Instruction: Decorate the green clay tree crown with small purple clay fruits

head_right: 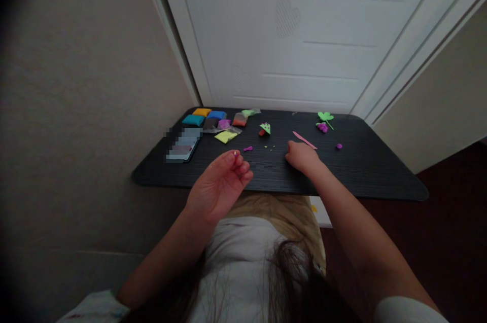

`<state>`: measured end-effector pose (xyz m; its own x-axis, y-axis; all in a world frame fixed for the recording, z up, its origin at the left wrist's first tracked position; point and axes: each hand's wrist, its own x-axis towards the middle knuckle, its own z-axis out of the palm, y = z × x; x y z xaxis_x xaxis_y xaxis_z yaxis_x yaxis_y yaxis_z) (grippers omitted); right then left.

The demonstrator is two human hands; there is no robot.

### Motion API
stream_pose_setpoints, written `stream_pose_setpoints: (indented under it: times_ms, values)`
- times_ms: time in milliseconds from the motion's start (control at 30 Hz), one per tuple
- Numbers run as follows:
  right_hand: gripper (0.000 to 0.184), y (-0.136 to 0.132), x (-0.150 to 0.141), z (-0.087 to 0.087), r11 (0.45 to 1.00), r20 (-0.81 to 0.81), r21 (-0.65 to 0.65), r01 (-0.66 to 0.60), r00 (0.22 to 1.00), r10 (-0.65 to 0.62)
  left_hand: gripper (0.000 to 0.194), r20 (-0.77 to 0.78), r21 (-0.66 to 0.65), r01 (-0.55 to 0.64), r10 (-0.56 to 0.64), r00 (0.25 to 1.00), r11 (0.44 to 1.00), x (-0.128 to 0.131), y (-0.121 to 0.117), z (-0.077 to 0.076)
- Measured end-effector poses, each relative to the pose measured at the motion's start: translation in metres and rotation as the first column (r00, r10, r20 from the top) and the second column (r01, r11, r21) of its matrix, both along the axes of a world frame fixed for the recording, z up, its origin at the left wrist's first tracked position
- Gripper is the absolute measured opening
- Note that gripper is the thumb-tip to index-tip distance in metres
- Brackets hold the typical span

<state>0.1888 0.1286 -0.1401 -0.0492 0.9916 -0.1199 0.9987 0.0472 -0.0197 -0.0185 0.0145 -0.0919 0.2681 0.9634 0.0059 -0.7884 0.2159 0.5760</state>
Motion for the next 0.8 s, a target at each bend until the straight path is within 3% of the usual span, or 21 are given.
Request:
stream_pose_setpoints:
  times_ms: [300,533,700,733,800]
  values:
    - [0.025,-0.009,-0.002,0.004,0.994,-0.053,-0.019,-0.103,0.993,0.102,0.007,-0.003,-0.026,0.005,-0.006,1.0,1.0,0.002,-0.001,0.003]
    - [0.024,-0.032,0.002,0.014,0.966,-0.235,0.159,-0.203,0.943,0.236,0.008,-0.008,-0.005,0.004,-0.004,1.0,1.0,0.001,-0.003,0.003]
    - [0.024,-0.06,0.007,0.038,0.923,-0.324,0.362,-0.13,0.911,0.255,0.007,-0.016,0.058,0.048,-0.047,0.999,0.997,0.001,-0.009,0.01]
    - [0.026,-0.071,0.004,0.048,0.899,-0.358,0.426,-0.1,0.894,0.268,0.007,-0.022,0.078,0.062,-0.061,0.998,0.995,0.001,-0.011,0.013]
    - [0.02,-0.098,-0.007,0.072,0.784,-0.565,0.62,0.02,0.705,0.429,0.007,-0.058,0.118,0.074,-0.067,0.996,0.99,0.002,-0.017,0.019]
